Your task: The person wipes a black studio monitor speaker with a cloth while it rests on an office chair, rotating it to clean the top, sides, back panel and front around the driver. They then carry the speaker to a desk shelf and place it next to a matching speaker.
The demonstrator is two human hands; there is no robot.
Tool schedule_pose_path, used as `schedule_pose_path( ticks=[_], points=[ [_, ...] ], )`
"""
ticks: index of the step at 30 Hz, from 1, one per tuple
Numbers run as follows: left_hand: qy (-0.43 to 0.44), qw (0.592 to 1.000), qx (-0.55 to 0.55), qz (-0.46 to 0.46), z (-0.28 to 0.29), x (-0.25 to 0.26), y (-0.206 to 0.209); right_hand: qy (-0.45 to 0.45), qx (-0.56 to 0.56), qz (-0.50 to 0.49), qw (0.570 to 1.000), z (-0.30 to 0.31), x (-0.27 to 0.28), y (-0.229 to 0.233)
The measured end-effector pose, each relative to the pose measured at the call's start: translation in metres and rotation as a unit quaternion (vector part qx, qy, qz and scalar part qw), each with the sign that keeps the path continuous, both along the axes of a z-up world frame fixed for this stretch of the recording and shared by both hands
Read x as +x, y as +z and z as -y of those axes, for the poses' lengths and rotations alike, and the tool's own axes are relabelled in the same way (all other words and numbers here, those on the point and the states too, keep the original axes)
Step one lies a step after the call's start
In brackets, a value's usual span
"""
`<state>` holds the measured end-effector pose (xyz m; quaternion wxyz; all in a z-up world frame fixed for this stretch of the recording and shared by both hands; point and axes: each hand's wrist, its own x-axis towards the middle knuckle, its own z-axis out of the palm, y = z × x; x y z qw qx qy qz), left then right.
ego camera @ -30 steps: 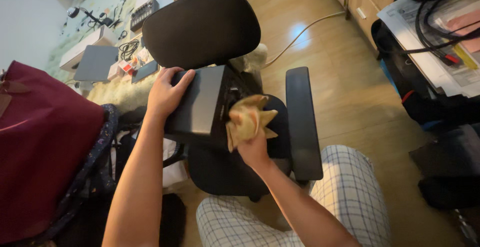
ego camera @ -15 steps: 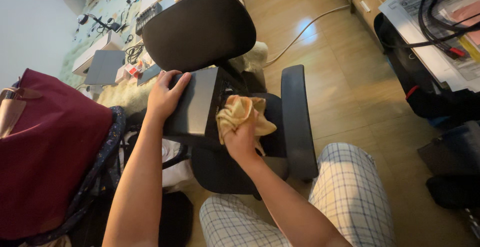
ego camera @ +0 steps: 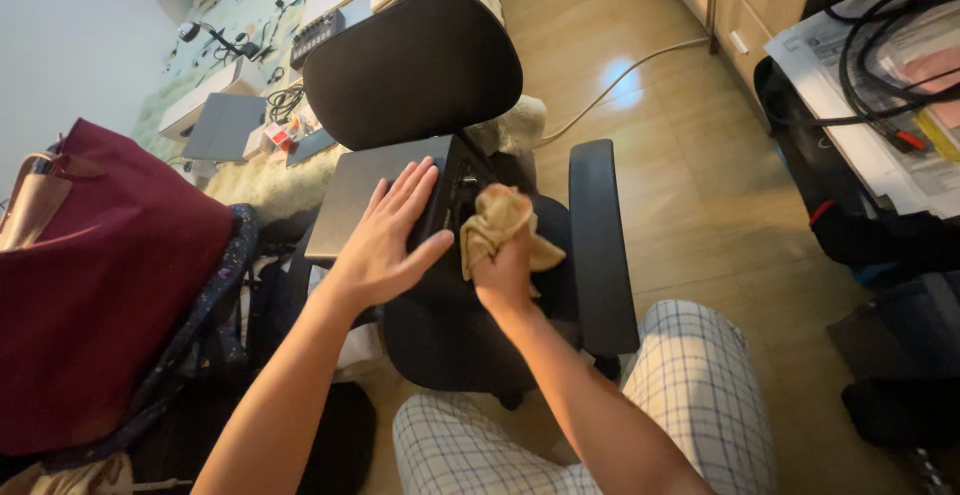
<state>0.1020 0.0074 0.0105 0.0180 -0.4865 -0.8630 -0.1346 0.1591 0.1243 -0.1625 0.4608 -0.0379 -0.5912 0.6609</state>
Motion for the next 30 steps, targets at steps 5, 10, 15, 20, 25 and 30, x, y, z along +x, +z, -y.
schedule_pose_path(
  ticks=[5, 10, 15, 20, 25, 30],
  points=[
    [0.001, 0.999, 0.039, -0.036, -0.008, 0.021, 0.002, 0.062, 0.064, -0.07, 0.994, 0.02, 0.006, 0.007],
    [-0.001, 0.997, 0.058, -0.048, -0.011, 0.017, 0.001, -0.017, 0.103, -0.077, 0.992, 0.013, -0.009, 0.0],
    [-0.001, 0.997, 0.077, -0.012, -0.002, 0.015, -0.003, 0.01, 0.024, 0.019, 0.999, 0.016, -0.006, -0.003],
    [-0.001, 0.994, 0.106, 0.024, -0.006, 0.012, -0.004, 0.011, -0.001, 0.124, 0.992, 0.018, 0.036, 0.027],
    [-0.001, 0.996, 0.093, 0.001, 0.0, 0.006, -0.012, 0.029, 0.091, -0.001, 0.995, 0.023, 0.005, 0.055],
    [-0.008, 0.992, 0.118, -0.053, 0.0, 0.006, -0.011, 0.086, -0.074, 0.068, 0.991, 0.006, -0.08, 0.069]
  ],
)
